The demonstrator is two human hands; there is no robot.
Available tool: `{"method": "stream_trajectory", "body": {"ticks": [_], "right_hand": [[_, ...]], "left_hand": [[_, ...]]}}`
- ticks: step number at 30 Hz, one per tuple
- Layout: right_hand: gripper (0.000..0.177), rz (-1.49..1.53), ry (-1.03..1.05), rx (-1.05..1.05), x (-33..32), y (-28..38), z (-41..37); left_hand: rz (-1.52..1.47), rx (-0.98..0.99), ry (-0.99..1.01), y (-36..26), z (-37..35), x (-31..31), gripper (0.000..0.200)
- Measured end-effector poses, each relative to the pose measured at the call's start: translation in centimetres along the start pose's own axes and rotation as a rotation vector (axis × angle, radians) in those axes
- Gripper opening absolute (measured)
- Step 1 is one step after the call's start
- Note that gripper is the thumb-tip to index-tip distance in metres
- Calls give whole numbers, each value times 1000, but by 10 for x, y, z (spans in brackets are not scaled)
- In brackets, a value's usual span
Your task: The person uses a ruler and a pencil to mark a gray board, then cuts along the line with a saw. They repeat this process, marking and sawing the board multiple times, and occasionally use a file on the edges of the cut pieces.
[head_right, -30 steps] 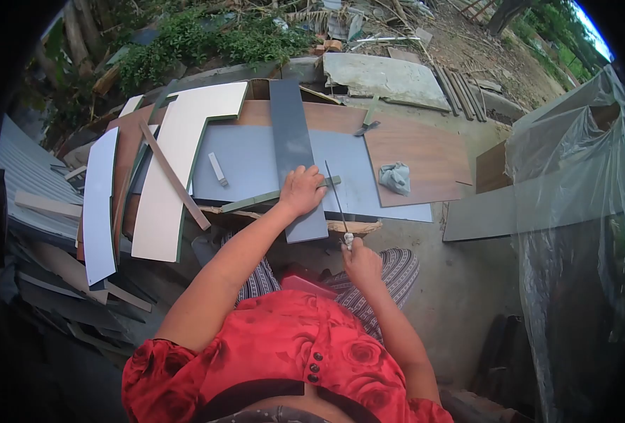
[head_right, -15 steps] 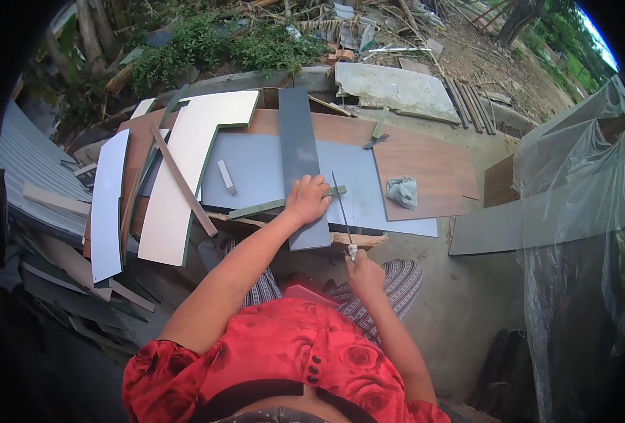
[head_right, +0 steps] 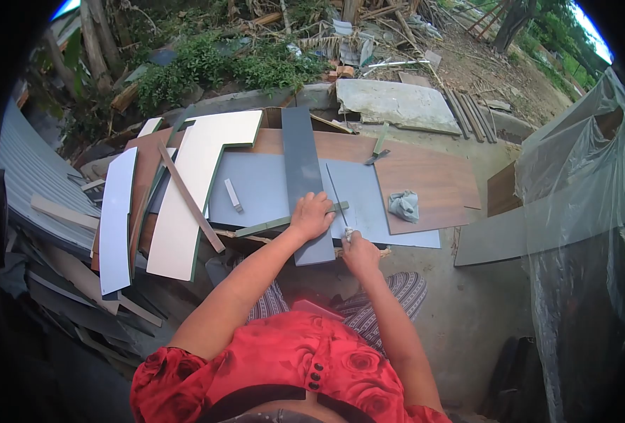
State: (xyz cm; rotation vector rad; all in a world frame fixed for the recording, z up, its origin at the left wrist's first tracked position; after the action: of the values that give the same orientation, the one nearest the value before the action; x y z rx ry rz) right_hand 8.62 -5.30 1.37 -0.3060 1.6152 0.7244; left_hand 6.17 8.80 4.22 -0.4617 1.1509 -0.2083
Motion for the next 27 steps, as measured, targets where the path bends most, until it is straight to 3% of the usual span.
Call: {"method": "stream_trajectory", "body": {"ticks": [9, 11, 13, 15, 17, 19, 21, 24, 26, 27], "right_hand": [[35, 113, 133, 131, -5, -65, -136], [35, 173, 133, 169, -11, -73, -139], [35, 142, 46, 190, -27, -76, -116], [34, 120, -31, 161, -38, -66, -85], [33, 112, -84, 107, -44, -49, -55], [33, 107, -93, 111, -33, -42, -24], [34, 105, -97, 107, -23, -40, -9], [31, 56, -77, 80, -21, -32, -3], [25, 191, -463, -200, -84, -7, -14], [22, 459, -361, -227, -112, 2, -13]], "left_hand": [[-26, -68, 18, 4, 0, 5, 19], [-38, -79, 16, 3, 5, 2, 20], [-177, -237, 50, 20, 12, 1, 22], [-248, -224, -17, 25, 19, -16, 26], [-474, -352, 120, 49, 22, -15, 27], [-1039, -501, 114, 58, 5, -17, 30], [-1266, -661, 74, 62, -17, -35, 30], [-1611, -779, -155, 101, -52, -55, 31], [-1760, -881, -389, 115, -79, -73, 31], [-1779, -922, -544, 121, -94, -85, 32]]}}
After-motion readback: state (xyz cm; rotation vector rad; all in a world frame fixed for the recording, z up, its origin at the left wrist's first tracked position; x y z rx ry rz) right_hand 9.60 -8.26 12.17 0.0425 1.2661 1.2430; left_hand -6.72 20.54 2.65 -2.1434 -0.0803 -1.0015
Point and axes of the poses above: each hand's wrist, its own z-axis towards the middle knuckle, its own x-axis out of the palm, y = z × x, the point moved 9 cm from there along z, towards the middle knuckle, and after that the axes turned 9 degrees about -z, right-handed, at the moved point
